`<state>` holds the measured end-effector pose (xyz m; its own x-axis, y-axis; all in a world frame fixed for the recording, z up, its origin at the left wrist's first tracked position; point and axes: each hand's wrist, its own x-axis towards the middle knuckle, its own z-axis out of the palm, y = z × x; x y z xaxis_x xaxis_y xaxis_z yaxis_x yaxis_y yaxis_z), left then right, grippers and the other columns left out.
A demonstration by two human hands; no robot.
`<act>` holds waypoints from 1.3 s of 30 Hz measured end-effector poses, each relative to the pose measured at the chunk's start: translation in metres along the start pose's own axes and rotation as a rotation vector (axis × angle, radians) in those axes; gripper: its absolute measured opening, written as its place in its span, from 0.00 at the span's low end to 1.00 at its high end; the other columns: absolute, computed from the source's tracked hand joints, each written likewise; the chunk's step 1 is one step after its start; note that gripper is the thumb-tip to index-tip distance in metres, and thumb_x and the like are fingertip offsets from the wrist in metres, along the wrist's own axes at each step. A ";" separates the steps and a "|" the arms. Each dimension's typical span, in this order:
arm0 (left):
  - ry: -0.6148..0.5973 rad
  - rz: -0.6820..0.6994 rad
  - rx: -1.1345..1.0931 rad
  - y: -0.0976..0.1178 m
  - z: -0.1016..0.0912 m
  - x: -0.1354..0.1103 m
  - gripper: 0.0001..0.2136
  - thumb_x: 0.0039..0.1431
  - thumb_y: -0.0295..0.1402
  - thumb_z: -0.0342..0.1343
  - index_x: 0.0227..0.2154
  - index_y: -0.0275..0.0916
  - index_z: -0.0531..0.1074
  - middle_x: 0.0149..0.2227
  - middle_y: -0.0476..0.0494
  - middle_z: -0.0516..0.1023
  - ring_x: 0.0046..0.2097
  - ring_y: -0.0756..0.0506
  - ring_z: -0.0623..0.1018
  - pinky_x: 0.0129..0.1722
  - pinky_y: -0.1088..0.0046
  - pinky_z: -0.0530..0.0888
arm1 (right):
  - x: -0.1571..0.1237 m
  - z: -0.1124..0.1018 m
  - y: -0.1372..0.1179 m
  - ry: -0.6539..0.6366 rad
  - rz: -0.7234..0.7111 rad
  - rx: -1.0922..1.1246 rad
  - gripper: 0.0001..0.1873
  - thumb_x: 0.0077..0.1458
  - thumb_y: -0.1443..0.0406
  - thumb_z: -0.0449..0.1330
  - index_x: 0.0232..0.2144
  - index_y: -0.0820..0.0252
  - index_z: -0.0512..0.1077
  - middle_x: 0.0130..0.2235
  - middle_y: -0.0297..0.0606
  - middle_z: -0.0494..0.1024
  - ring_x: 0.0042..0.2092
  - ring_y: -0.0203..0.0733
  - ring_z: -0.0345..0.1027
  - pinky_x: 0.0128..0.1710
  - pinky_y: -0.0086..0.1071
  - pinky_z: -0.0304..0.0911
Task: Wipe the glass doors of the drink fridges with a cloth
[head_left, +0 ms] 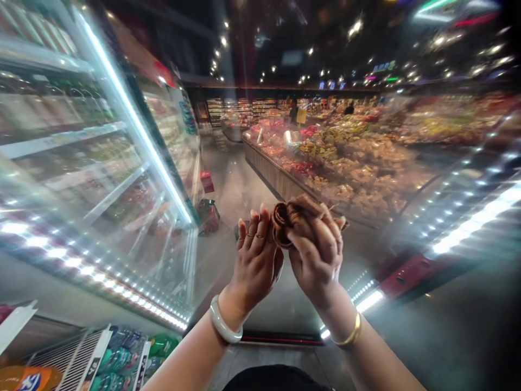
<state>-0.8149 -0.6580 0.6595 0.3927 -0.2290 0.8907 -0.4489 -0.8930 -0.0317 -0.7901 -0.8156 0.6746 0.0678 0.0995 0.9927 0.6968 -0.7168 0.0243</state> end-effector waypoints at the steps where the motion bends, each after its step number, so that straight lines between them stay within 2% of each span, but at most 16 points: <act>1: 0.006 0.003 0.003 0.002 0.001 0.001 0.37 0.70 0.28 0.51 0.75 0.34 0.38 0.77 0.40 0.33 0.78 0.42 0.38 0.76 0.57 0.38 | -0.008 -0.001 0.002 -0.025 -0.021 0.007 0.18 0.59 0.70 0.66 0.50 0.50 0.75 0.60 0.40 0.74 0.70 0.53 0.62 0.69 0.53 0.62; 3: 0.011 0.007 0.007 0.006 0.004 0.002 0.37 0.69 0.27 0.51 0.75 0.32 0.38 0.77 0.40 0.33 0.78 0.42 0.38 0.77 0.57 0.38 | -0.023 -0.010 0.012 -0.046 -0.016 0.014 0.17 0.58 0.71 0.66 0.49 0.51 0.75 0.59 0.40 0.75 0.69 0.54 0.64 0.68 0.53 0.64; 5: 0.013 0.016 0.004 0.011 0.007 0.004 0.37 0.68 0.25 0.50 0.75 0.31 0.38 0.77 0.40 0.34 0.78 0.42 0.38 0.76 0.57 0.37 | -0.028 -0.024 0.028 -0.010 0.042 -0.005 0.16 0.58 0.70 0.67 0.47 0.52 0.75 0.58 0.41 0.75 0.68 0.55 0.66 0.67 0.56 0.64; 9: 0.011 0.027 -0.005 0.026 0.014 0.010 0.38 0.68 0.26 0.50 0.75 0.32 0.38 0.76 0.41 0.35 0.78 0.43 0.38 0.77 0.57 0.37 | -0.006 -0.040 0.046 0.077 0.119 -0.074 0.16 0.58 0.70 0.65 0.48 0.54 0.75 0.59 0.45 0.74 0.66 0.58 0.67 0.67 0.63 0.61; 12: 0.013 0.021 -0.015 0.038 0.018 0.015 0.37 0.68 0.26 0.50 0.75 0.32 0.38 0.76 0.40 0.36 0.78 0.43 0.39 0.77 0.58 0.37 | 0.005 -0.035 0.039 0.059 0.089 -0.051 0.16 0.58 0.71 0.65 0.48 0.53 0.75 0.60 0.43 0.74 0.68 0.55 0.65 0.68 0.58 0.61; 15: 0.016 0.007 -0.024 0.048 0.022 0.016 0.37 0.70 0.28 0.50 0.75 0.33 0.38 0.76 0.40 0.36 0.78 0.42 0.39 0.77 0.58 0.38 | -0.013 -0.033 0.036 -0.004 0.037 0.038 0.15 0.58 0.71 0.66 0.46 0.52 0.77 0.59 0.40 0.75 0.68 0.52 0.64 0.69 0.52 0.62; 18: 0.000 -0.016 -0.007 0.055 0.029 0.013 0.37 0.70 0.28 0.50 0.75 0.33 0.37 0.76 0.39 0.38 0.77 0.43 0.40 0.77 0.58 0.38 | -0.042 -0.046 0.052 -0.051 0.038 0.079 0.14 0.56 0.72 0.67 0.44 0.52 0.77 0.58 0.39 0.76 0.68 0.53 0.64 0.69 0.53 0.62; 20: -0.011 -0.012 0.004 0.060 0.035 0.009 0.38 0.68 0.27 0.50 0.75 0.33 0.38 0.76 0.40 0.38 0.77 0.43 0.40 0.77 0.59 0.38 | -0.052 -0.058 0.069 -0.001 0.082 0.037 0.15 0.56 0.73 0.68 0.44 0.53 0.76 0.58 0.40 0.76 0.67 0.54 0.66 0.69 0.57 0.61; 23: -0.025 -0.002 0.000 0.069 0.043 0.005 0.38 0.68 0.26 0.50 0.75 0.32 0.39 0.76 0.40 0.37 0.77 0.43 0.38 0.77 0.58 0.38 | -0.046 -0.068 0.085 0.107 0.147 -0.050 0.17 0.55 0.73 0.67 0.46 0.55 0.76 0.57 0.44 0.76 0.65 0.56 0.67 0.67 0.62 0.62; 25: -0.035 -0.004 -0.004 0.075 0.047 0.004 0.37 0.68 0.27 0.50 0.75 0.32 0.39 0.76 0.40 0.37 0.77 0.42 0.39 0.77 0.57 0.38 | -0.039 -0.066 0.085 0.137 0.146 -0.062 0.17 0.55 0.74 0.66 0.47 0.55 0.76 0.58 0.44 0.76 0.66 0.55 0.67 0.67 0.61 0.62; 27: -0.036 -0.003 -0.002 0.080 0.049 0.005 0.37 0.69 0.27 0.50 0.75 0.33 0.39 0.76 0.39 0.39 0.77 0.42 0.40 0.77 0.57 0.38 | -0.041 -0.062 0.079 0.102 0.098 -0.019 0.16 0.56 0.73 0.67 0.46 0.53 0.76 0.58 0.41 0.76 0.67 0.53 0.66 0.68 0.57 0.62; 31: -0.012 0.009 0.022 0.090 0.054 0.004 0.36 0.69 0.28 0.50 0.75 0.32 0.40 0.76 0.38 0.41 0.77 0.43 0.41 0.77 0.58 0.39 | -0.071 -0.067 0.079 -0.047 0.014 0.042 0.15 0.56 0.72 0.67 0.44 0.50 0.77 0.57 0.37 0.77 0.69 0.51 0.64 0.70 0.53 0.61; 34: -0.040 0.020 0.026 0.100 0.060 -0.002 0.38 0.67 0.26 0.51 0.75 0.33 0.39 0.76 0.38 0.42 0.77 0.43 0.42 0.77 0.58 0.39 | -0.085 -0.079 0.092 0.014 0.085 -0.004 0.14 0.55 0.72 0.68 0.43 0.52 0.77 0.56 0.38 0.77 0.68 0.52 0.66 0.70 0.56 0.61; 37: -0.062 0.024 0.003 0.108 0.066 -0.009 0.38 0.67 0.27 0.51 0.75 0.33 0.40 0.75 0.38 0.44 0.77 0.42 0.43 0.77 0.58 0.40 | -0.072 -0.084 0.099 0.090 0.154 -0.051 0.12 0.56 0.72 0.67 0.43 0.54 0.77 0.56 0.41 0.77 0.66 0.53 0.68 0.69 0.60 0.60; 39: -0.054 0.011 0.001 0.111 0.068 -0.012 0.38 0.67 0.26 0.51 0.75 0.33 0.41 0.75 0.37 0.45 0.77 0.42 0.43 0.77 0.58 0.40 | -0.061 -0.082 0.095 0.101 0.149 -0.049 0.13 0.57 0.72 0.66 0.43 0.54 0.77 0.57 0.42 0.77 0.66 0.52 0.67 0.70 0.60 0.59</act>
<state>-0.8150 -0.7806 0.6148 0.4308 -0.2596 0.8643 -0.4530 -0.8905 -0.0417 -0.7861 -0.9463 0.6261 0.0939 -0.0788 0.9925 0.6487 -0.7514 -0.1210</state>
